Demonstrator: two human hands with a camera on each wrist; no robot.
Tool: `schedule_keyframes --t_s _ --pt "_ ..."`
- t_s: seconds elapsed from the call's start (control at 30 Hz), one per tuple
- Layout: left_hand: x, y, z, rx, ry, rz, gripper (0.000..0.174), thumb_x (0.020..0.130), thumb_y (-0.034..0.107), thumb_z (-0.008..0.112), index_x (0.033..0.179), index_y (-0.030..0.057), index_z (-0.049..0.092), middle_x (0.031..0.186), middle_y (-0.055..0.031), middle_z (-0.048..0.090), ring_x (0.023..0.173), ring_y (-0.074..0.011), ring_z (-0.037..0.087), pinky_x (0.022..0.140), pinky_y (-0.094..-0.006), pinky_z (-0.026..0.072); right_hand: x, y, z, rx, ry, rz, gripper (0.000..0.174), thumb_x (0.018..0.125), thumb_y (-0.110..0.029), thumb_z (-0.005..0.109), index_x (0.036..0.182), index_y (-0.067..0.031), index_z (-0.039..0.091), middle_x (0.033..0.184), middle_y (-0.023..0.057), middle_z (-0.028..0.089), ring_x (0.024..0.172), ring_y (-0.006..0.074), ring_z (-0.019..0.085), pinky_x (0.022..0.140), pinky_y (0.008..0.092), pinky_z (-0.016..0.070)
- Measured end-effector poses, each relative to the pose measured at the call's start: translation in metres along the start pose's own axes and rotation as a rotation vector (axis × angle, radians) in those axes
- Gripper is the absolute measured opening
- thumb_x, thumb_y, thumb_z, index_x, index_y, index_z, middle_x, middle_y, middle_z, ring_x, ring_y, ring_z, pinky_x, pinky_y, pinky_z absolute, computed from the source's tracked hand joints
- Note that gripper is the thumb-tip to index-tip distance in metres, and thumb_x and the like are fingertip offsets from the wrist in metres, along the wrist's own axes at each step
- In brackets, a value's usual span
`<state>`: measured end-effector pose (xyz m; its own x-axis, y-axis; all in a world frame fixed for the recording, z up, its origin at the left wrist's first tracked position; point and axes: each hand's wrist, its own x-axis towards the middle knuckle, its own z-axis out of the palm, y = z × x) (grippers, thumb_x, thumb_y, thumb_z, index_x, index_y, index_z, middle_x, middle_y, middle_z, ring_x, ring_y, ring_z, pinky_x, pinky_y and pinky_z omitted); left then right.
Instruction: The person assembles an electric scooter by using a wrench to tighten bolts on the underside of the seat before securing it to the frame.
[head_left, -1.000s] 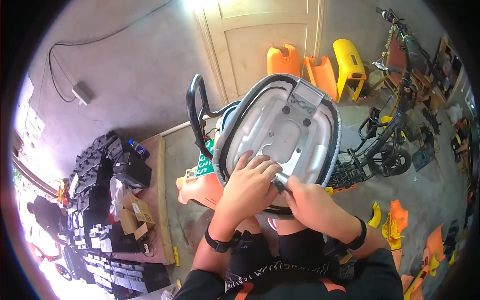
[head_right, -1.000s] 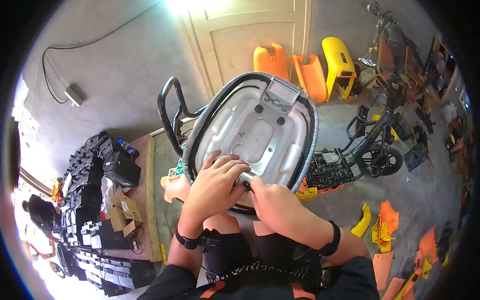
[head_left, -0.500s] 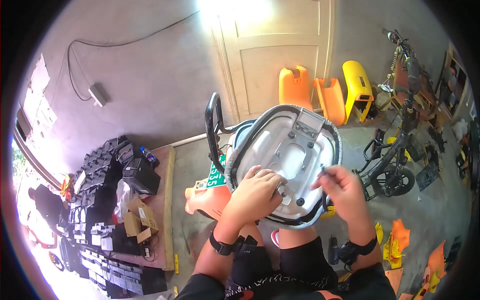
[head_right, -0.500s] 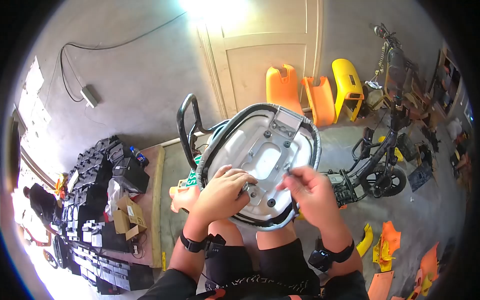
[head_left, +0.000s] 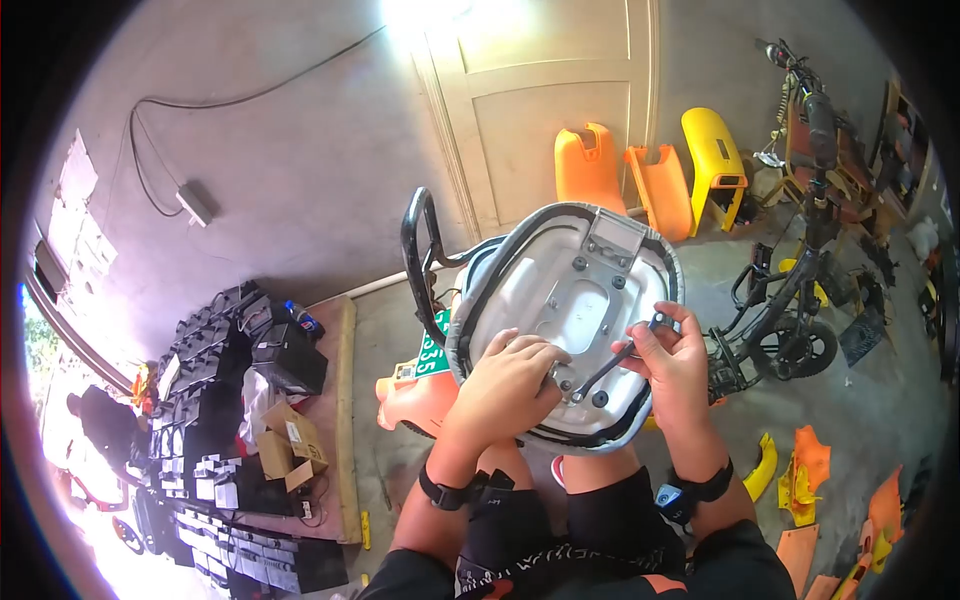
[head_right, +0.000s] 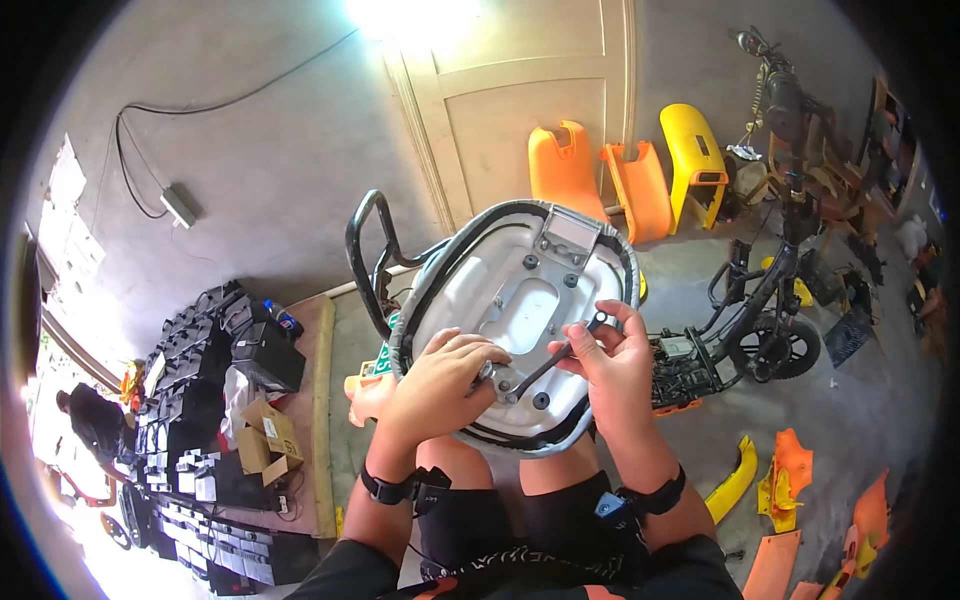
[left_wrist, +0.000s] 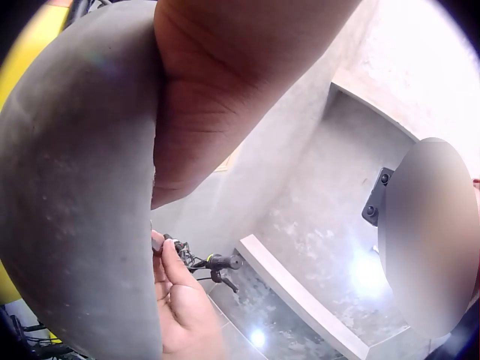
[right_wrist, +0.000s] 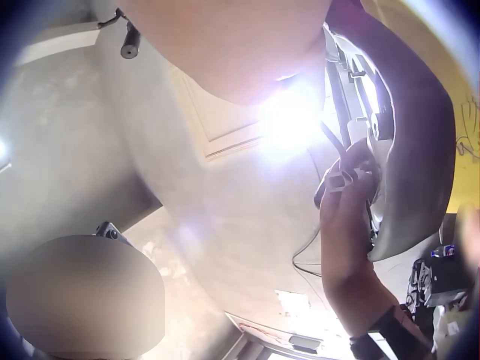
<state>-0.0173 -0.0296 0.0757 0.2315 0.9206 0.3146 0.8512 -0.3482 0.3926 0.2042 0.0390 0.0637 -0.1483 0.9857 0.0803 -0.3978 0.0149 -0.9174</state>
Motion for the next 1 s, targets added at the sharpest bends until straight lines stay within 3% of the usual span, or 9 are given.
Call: schedule_keyframes --t_s 0.17,0.23,0.37,0.47,0.77,0.83,1.0 --pt "0.000 -0.001 0.002 0.008 -0.019 -0.009 0.036 0.085 0.013 0.066 0.121 0.0093 0.070 0.124 -0.0121 0.071 0.129 -0.0276 0.062 0.123 -0.0500 0.0344 -0.002 0.003 -0.002 0.105 0.014 0.008 0.040 0.102 -0.003 0.066 0.133 -0.0026 0.041 0.113 0.0177 0.069 0.099 0.0296 0.077 0.087 0.0392 0.0654" --pt "0.000 -0.001 0.002 0.007 -0.014 -0.005 0.036 0.085 0.013 0.066 0.121 0.0093 0.070 0.124 -0.0121 0.071 0.129 -0.0277 0.062 0.123 -0.0499 0.0344 -0.005 0.002 -0.002 0.108 -0.046 -0.048 0.032 0.104 0.001 0.059 0.127 -0.0058 0.038 0.116 0.0185 0.067 0.104 0.0314 0.076 0.093 0.0417 0.0643" --pt "0.000 0.000 0.001 0.000 -0.012 -0.004 0.036 0.085 0.012 0.066 0.121 0.0095 0.070 0.124 -0.0122 0.071 0.129 -0.0279 0.062 0.123 -0.0495 0.0346 -0.010 0.008 -0.003 0.056 -0.095 -0.084 0.027 0.104 0.005 0.052 0.122 -0.0082 0.036 0.117 0.0182 0.067 0.105 0.0314 0.076 0.095 0.0421 0.0632" --pt "0.000 0.000 0.002 0.013 -0.005 -0.003 0.036 0.086 0.012 0.066 0.122 0.0099 0.069 0.124 -0.0122 0.071 0.129 -0.0280 0.062 0.123 -0.0496 0.0348 -0.011 0.016 -0.002 0.020 -0.100 -0.219 0.026 0.105 0.006 0.050 0.121 -0.0085 0.035 0.118 0.0175 0.066 0.106 0.0313 0.076 0.093 0.0397 0.0630" --pt "-0.001 -0.001 0.006 -0.021 0.050 0.004 0.041 0.087 0.011 0.067 0.128 0.0089 0.067 0.122 -0.0130 0.071 0.128 -0.0294 0.062 0.122 -0.0512 0.0349 -0.016 0.025 -0.008 -0.057 -0.036 -0.149 0.033 0.103 0.005 0.055 0.127 -0.0068 0.036 0.118 0.0152 0.067 0.096 0.0230 0.076 0.085 0.0317 0.0606" --pt "-0.001 -0.001 0.005 -0.017 0.038 0.010 0.043 0.087 0.011 0.067 0.130 0.0090 0.066 0.123 -0.0132 0.071 0.128 -0.0299 0.062 0.122 -0.0513 0.0347 -0.020 0.030 -0.014 -0.246 0.002 -0.287 0.036 0.102 0.002 0.062 0.132 -0.0027 0.043 0.115 0.0149 0.071 0.092 0.0182 0.074 0.080 0.0283 0.0593" --pt "-0.002 -0.001 0.001 -0.014 0.013 0.032 0.045 0.087 0.011 0.067 0.131 0.0090 0.065 0.125 -0.0135 0.070 0.129 -0.0303 0.061 0.122 -0.0514 0.0343 -0.039 0.029 -0.027 -0.434 0.007 -0.341 0.031 0.098 -0.002 0.072 0.125 0.0026 0.059 0.108 0.0126 0.077 0.086 0.0138 0.073 0.075 0.0271 0.0583"
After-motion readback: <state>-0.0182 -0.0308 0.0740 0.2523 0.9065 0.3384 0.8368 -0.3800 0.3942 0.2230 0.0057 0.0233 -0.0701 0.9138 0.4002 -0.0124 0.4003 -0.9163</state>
